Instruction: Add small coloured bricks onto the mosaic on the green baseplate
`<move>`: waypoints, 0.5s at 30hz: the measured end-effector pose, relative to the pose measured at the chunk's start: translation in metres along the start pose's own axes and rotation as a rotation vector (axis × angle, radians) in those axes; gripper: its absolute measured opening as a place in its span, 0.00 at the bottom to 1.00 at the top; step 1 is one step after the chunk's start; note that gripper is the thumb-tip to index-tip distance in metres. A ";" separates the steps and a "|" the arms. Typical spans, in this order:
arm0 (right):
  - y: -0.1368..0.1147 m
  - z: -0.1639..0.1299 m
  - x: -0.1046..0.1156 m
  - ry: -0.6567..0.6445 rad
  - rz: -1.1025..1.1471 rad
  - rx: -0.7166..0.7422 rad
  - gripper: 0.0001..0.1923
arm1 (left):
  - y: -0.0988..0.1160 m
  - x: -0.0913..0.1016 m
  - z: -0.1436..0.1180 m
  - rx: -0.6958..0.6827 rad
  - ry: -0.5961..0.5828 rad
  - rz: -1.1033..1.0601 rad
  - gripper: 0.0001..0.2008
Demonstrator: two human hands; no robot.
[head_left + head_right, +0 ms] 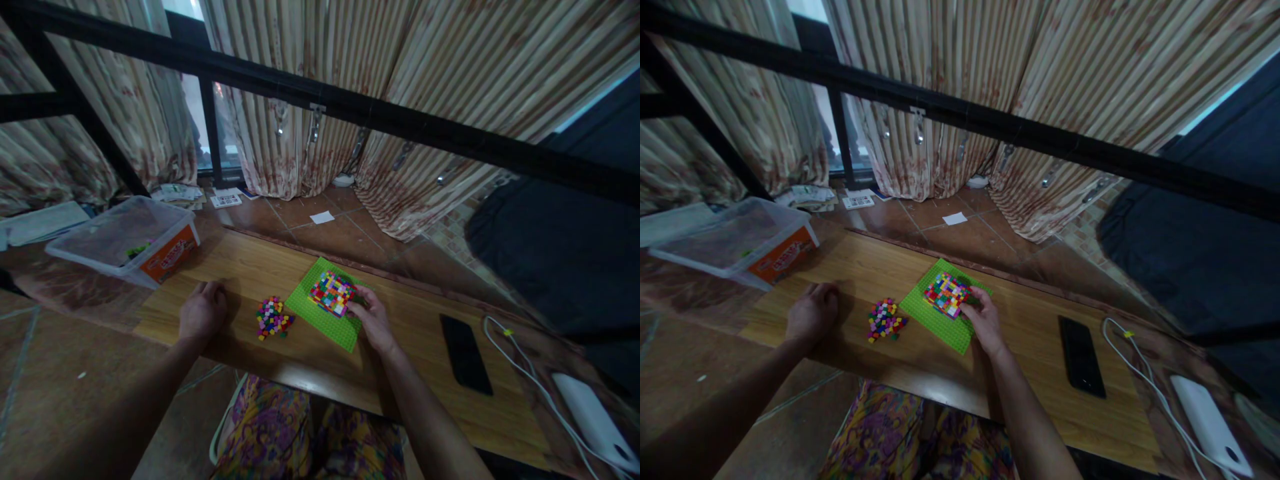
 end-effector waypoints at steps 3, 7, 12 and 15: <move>0.001 -0.001 -0.001 -0.002 0.013 0.002 0.23 | -0.001 -0.001 0.000 0.005 0.000 0.002 0.17; 0.005 0.000 -0.003 0.005 0.025 0.012 0.22 | -0.002 -0.003 0.001 0.003 -0.003 0.003 0.18; 0.007 0.002 -0.004 0.029 0.032 0.013 0.22 | -0.002 -0.003 0.001 0.000 -0.005 -0.003 0.18; 0.007 0.002 -0.004 0.044 0.054 -0.007 0.22 | -0.001 -0.003 0.000 0.002 -0.002 -0.006 0.18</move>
Point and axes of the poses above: each hand's wrist, its own z-axis towards the middle knuckle, its own x-axis out of the back of the hand, y = z × x, the point moved 1 cm from there along z, towards the middle knuckle, and after that the axes turned 3 degrees about -x, right-handed, at the moved point
